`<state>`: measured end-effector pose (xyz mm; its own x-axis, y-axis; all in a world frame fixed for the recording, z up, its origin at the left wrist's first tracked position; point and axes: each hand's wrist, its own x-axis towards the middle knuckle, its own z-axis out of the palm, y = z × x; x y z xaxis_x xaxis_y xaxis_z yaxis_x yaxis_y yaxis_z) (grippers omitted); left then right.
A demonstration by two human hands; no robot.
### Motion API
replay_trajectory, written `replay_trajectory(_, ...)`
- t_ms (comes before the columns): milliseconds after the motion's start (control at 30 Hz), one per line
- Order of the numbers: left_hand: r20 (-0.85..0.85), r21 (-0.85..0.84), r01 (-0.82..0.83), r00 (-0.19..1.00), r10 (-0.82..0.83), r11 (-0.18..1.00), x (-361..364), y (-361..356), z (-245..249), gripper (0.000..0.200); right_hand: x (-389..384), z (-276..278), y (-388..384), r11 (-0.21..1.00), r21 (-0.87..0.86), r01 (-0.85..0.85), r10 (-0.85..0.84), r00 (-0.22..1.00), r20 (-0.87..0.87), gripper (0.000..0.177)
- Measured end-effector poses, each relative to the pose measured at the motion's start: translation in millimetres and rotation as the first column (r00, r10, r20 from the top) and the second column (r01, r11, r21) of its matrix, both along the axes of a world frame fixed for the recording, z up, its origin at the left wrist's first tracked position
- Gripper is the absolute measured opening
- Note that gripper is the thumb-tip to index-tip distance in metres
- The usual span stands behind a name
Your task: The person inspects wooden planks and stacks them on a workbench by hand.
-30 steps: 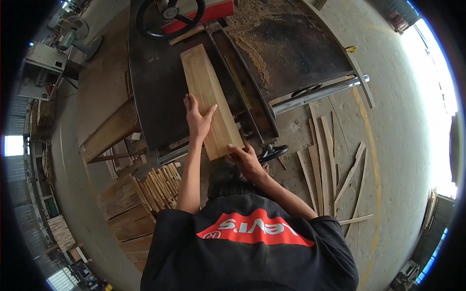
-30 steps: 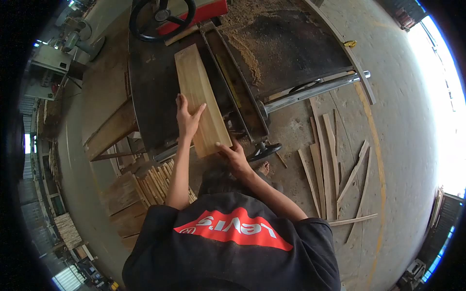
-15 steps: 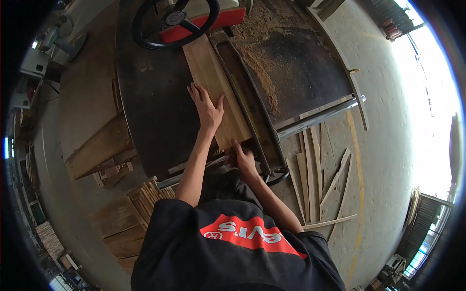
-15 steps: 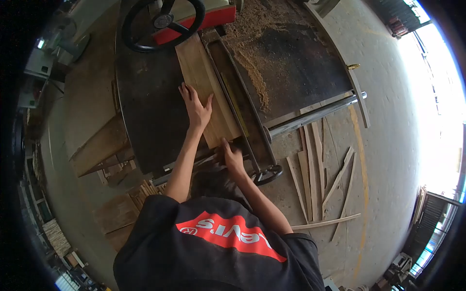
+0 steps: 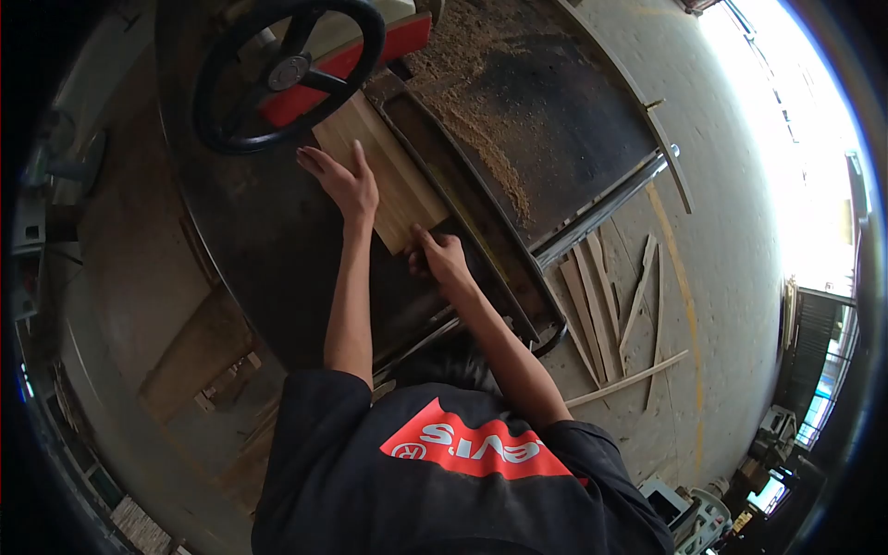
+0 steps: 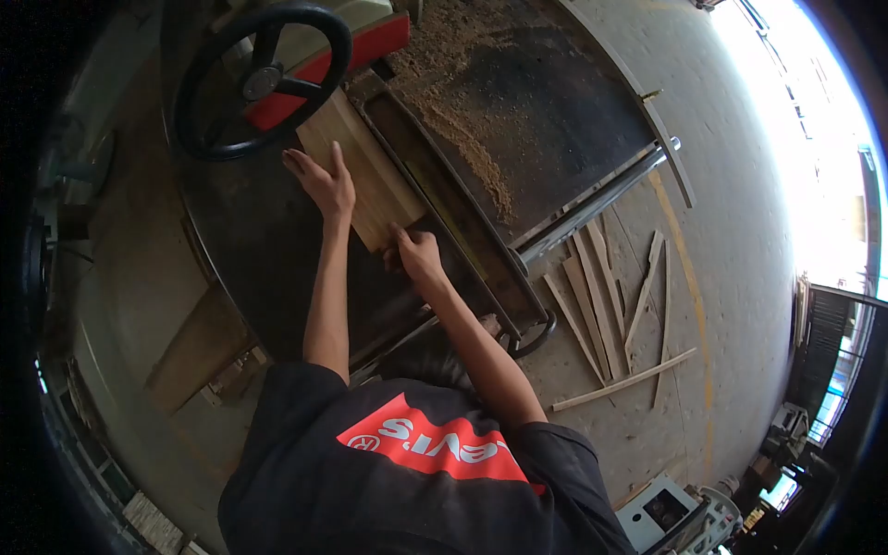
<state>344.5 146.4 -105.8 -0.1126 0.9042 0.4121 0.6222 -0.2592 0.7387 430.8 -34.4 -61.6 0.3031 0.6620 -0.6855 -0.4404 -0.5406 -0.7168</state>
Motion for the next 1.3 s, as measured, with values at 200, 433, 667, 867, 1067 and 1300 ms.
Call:
replay_trajectory(200, 0.361, -0.006, -0.177, 0.918, 0.167, 0.984, -39.3, -4.6, 12.7, 0.069, 2.0, -0.2, 33.1, 0.996, 0.091, -0.017, 0.018, 1.000, -0.004, 0.044)
replay_trajectory(433, -0.218, 0.265, -0.024, 0.972, 0.084, 0.964, -128.0, -144.1, 46.6, 0.034, -19.9, -10.3, 58.6, 0.945, 0.297, 0.135, -0.138, 0.990, -0.010, 0.038)
replay_trajectory(667, -0.467, -0.066, 0.245, 0.849, -0.247, 0.967, -182.3, -308.4, 43.0, 0.044, -41.7, 20.9, -36.0, 0.791, 0.562, -0.242, 0.285, 0.958, 0.010, 0.028)
replay_trajectory(867, -0.253, -0.070, -0.215, 0.948, 0.191, 0.974, -137.5, -449.7, 34.7, 0.054, 17.7, 203.5, -156.7, 0.273, 0.940, -0.203, 0.324, 0.940, 0.109, 0.028)
replay_trajectory(1067, -0.265, -0.692, -0.539, 0.808, 0.526, 0.480, -64.3, -678.0, -96.3, 0.063, 99.7, 310.7, -237.4, -0.507, 0.857, 0.089, 0.556, 0.794, 0.246, 0.013)
replay_trajectory(1300, -0.217, -0.969, -0.069, -0.210, 0.953, -0.236, 14.7, -968.9, -141.2, 0.057, 51.3, 316.3, -285.8, -0.479, 0.783, 0.398, 0.737, 0.666, 0.112, 0.016)
